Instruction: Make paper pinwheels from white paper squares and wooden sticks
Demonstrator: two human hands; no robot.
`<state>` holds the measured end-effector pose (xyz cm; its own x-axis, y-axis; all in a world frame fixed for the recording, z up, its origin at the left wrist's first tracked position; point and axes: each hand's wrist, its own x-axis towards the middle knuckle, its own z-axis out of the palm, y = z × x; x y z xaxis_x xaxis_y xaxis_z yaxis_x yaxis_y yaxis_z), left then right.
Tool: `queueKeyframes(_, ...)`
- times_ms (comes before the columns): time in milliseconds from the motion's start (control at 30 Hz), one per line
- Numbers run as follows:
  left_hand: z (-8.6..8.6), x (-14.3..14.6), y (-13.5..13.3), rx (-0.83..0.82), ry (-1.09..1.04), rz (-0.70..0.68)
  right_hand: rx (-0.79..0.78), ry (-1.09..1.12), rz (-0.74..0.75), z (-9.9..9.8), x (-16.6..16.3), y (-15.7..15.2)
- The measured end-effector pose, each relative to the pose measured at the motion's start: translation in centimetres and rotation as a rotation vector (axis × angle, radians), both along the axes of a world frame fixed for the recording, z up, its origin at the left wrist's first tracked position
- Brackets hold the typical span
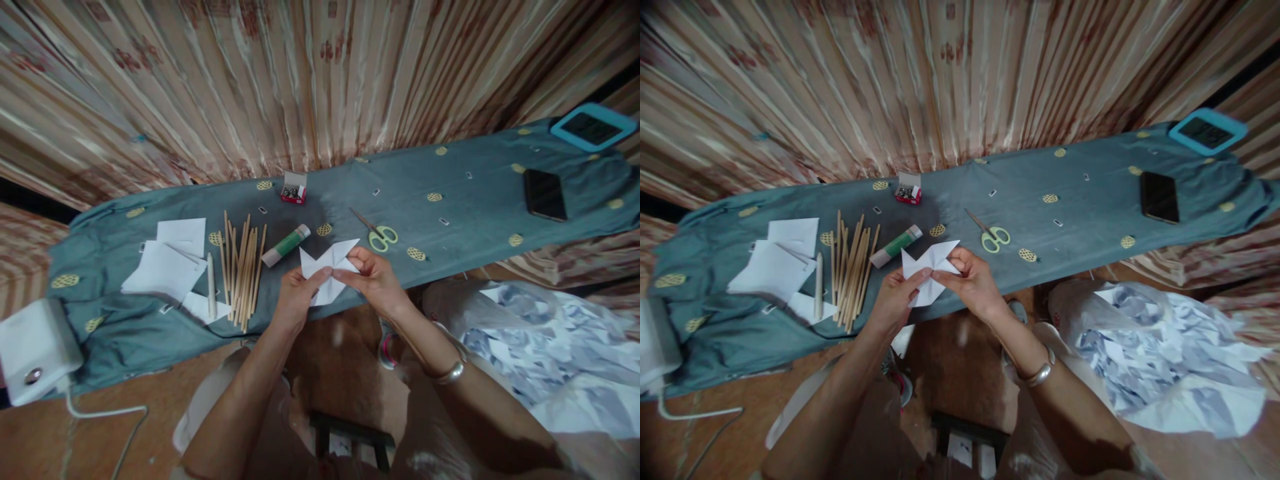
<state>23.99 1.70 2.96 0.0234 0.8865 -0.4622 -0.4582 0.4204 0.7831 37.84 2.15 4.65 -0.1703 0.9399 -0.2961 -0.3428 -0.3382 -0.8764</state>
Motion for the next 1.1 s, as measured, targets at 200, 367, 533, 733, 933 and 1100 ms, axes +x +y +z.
queueKeyframes(200,0.0,-0.1,-0.2,-0.007,0.002,0.028,0.004,-0.006,0.004,-0.4,-0.2,0.0)
queueKeyframes(367,0.2,-0.2,-0.2,0.025,-0.022,0.085,0.023,-0.009,-0.007,-0.5,-0.6,0.1)
queueKeyframes(533,0.1,-0.6,-0.2,0.028,-0.004,0.115,0.024,0.012,0.007,-0.6,-1.2,0.2)
queueKeyframes(733,-0.3,-1.3,-0.5,0.031,0.006,0.125,0.009,0.033,0.019,-0.8,-1.9,0.2)
queueKeyframes(933,-0.2,-1.5,-0.5,0.032,0.008,0.133,0.003,0.027,0.031,-1.1,-2.1,0.4)
queueKeyframes(1100,-0.3,-1.6,-0.5,0.027,-0.003,0.151,-0.01,0.037,0.014,-1.1,-2.3,0.4)
